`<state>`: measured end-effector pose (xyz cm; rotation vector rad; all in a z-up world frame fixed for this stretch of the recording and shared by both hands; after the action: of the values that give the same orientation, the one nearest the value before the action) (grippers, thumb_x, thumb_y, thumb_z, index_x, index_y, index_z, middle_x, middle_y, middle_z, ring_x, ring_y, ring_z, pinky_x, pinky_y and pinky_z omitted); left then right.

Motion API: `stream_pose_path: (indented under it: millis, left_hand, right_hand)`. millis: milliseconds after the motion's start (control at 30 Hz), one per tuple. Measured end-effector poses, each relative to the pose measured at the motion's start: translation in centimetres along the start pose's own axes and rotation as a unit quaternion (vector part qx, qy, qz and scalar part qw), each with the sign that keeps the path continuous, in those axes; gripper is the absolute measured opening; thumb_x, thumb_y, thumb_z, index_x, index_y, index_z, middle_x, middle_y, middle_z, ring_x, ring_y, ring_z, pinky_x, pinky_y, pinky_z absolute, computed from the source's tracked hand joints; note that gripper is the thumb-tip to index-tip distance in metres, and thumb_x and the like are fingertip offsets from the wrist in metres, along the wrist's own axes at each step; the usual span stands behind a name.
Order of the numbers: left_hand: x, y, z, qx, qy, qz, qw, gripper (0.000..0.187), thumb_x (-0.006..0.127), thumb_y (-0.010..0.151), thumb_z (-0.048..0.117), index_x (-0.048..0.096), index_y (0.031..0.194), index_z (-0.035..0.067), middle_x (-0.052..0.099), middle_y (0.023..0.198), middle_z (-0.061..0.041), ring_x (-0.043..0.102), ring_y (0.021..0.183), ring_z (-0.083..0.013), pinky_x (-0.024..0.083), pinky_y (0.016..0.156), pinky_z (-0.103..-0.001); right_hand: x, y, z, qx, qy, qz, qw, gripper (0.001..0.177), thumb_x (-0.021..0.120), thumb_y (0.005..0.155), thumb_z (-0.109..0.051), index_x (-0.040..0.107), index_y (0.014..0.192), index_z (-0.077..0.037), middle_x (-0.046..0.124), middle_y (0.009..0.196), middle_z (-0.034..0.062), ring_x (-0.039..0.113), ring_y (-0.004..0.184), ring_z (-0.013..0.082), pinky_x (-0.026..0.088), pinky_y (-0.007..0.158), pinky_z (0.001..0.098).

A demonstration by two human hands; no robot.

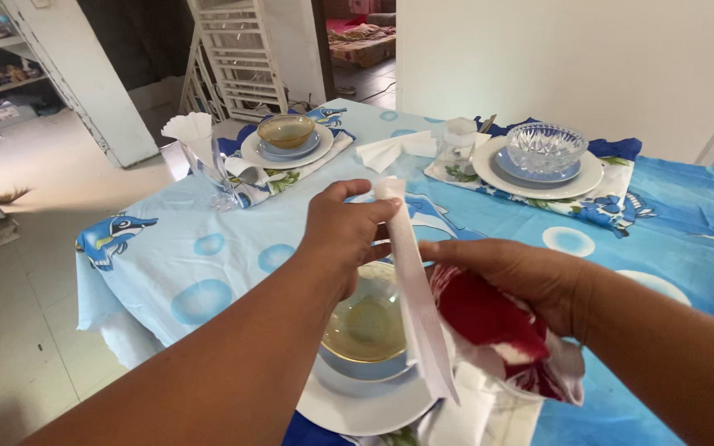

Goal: The person wipes a drinking glass with a cloth, folds paper napkins into decorative shapes, and places the napkins and glasses onto the table at individual place settings.

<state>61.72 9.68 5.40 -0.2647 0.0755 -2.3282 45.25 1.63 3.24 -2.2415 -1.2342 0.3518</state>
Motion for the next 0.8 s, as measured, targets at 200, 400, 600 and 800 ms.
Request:
stream_pose_path:
  millis: [200, 400, 600, 800]
  left_hand:
    - [-1.2, 0.8, -0.1, -0.008, 0.051, -0.027, 0.998, 0.061, 0.072, 0.081, 0.008, 0.048, 0.137, 0.005, 0.067, 0.111, -0.014, 0.072, 0.093, -0.0256, 0.064, 0.078, -0.039]
    - [-2.2, 0.5, -0.2, -0.064, 0.083, -0.069, 0.992, 0.073, 0.08, 0.079, 0.015, 0.043, 0.142, 0.013, 0.072, 0.117, -0.014, 0.069, 0.094, -0.0214, 0.054, 0.079, -0.037]
    - [-2.9, 0.0, -3.8, -0.185, 0.172, -0.138, 0.958, 0.071, 0.077, 0.075, 0.01, 0.052, 0.142, 0.008, 0.077, 0.107, -0.012, 0.073, 0.089, -0.02, 0.056, 0.08, -0.036]
    - [-4.4, 2.1, -5.8, -0.201, 0.045, -0.036, 0.978, 0.056, 0.069, 0.081, 0.001, 0.059, 0.136, -0.003, 0.072, 0.104, -0.014, 0.074, 0.083, -0.0249, 0.065, 0.074, -0.035]
  right_hand:
    - [1.9, 1.2, -0.2, 0.023, -0.081, 0.076, 0.994, 0.045, 0.078, 0.076, -0.041, 0.073, 0.105, -0.007, 0.076, 0.085, 0.0125, 0.07, 0.061, 0.0192, 0.054, 0.047, 0.0265]
    - [2.3, 2.6, 1.1, 0.05, -0.001, 0.099, 0.994, 0.041, 0.079, 0.079, -0.031, 0.07, 0.11, -0.004, 0.077, 0.087, 0.0196, 0.07, 0.062, 0.0221, 0.055, 0.049, 0.0285]
    - [2.6, 3.1, 2.4, 0.051, 0.115, 0.026, 0.992, 0.051, 0.077, 0.08, -0.025, 0.064, 0.118, 0.006, 0.072, 0.088, 0.0195, 0.067, 0.059, 0.0203, 0.057, 0.048, 0.0286]
    - [2.7, 1.1, 3.7, -0.025, 0.118, -0.012, 0.993, 0.049, 0.07, 0.08, -0.015, 0.062, 0.128, -0.014, 0.07, 0.094, 0.0094, 0.07, 0.065, 0.0158, 0.06, 0.056, 0.028]
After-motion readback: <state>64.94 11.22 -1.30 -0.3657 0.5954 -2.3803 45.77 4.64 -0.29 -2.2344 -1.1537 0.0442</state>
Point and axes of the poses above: each hand's wrist, its own y-axis towards the middle knuckle, its own x-axis out of the palm, z = x × y, the point moved 5 cm from there along y, towards the middle knuckle
